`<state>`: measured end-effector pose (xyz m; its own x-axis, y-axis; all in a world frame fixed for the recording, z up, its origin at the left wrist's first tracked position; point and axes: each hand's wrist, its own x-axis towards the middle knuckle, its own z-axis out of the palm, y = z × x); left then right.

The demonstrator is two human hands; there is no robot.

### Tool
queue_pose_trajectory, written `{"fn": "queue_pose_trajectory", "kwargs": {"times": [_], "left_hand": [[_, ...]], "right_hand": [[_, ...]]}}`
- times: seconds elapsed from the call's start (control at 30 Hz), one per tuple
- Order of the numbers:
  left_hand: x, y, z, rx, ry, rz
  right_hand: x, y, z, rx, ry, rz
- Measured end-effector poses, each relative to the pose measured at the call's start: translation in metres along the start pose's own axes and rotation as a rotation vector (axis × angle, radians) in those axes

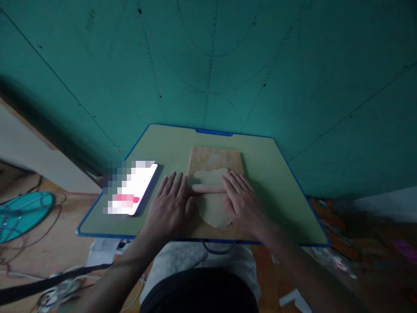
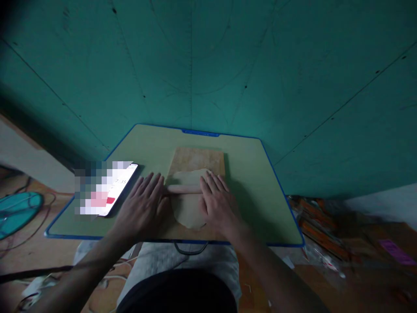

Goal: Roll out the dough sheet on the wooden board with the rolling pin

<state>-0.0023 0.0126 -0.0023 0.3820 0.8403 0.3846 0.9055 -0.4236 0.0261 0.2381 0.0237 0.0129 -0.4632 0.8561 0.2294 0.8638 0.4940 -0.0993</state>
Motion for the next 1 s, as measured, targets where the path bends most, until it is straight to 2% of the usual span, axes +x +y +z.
{"fn": "queue_pose_trajectory", "kwargs": {"times": [0.07,0.17,0.27,0.3,0.37,0.53,0.6,0.63,0.7,0.87,0.93,1.0], "left_hand": [[0.018,-0.008,0.002,0.024,-0.055,0.008],[0.061,-0.018,0.003,0.069,-0.164,-0.042],[0.089,-0.021,0.002,0.082,-0.200,-0.065],[0.091,-0.021,0.002,0.076,-0.197,-0.064],[0.079,-0.020,0.001,0.053,-0.179,-0.056],[0.007,-0.016,-0.007,-0.027,-0.083,0.046],[-0.010,-0.017,-0.008,-0.038,-0.045,0.073],[-0.011,-0.018,-0.008,-0.036,-0.040,0.084],[0.002,-0.021,-0.005,-0.013,-0.068,0.085],[0.070,-0.021,0.003,0.074,-0.210,0.007],[0.081,-0.020,0.002,0.064,-0.209,-0.012],[0.074,-0.019,0.000,0.012,-0.188,-0.001]], "right_hand": [[0.014,0.004,0.000,-0.013,-0.030,0.026],[0.045,0.014,0.001,-0.016,-0.069,0.077],[0.059,0.017,0.000,-0.003,-0.080,0.067],[0.057,0.015,0.000,0.002,-0.081,0.051],[0.041,0.007,-0.001,0.011,-0.080,0.020],[-0.019,-0.025,-0.007,0.048,-0.051,-0.033],[-0.031,-0.033,-0.009,0.060,-0.060,-0.049],[-0.032,-0.033,-0.010,0.060,-0.071,-0.053],[-0.021,-0.028,-0.011,0.048,-0.095,-0.048],[0.027,-0.003,-0.009,0.030,-0.122,0.017],[0.032,0.000,-0.009,0.040,-0.127,0.017],[0.023,-0.006,-0.008,0.049,-0.126,0.006]]}}
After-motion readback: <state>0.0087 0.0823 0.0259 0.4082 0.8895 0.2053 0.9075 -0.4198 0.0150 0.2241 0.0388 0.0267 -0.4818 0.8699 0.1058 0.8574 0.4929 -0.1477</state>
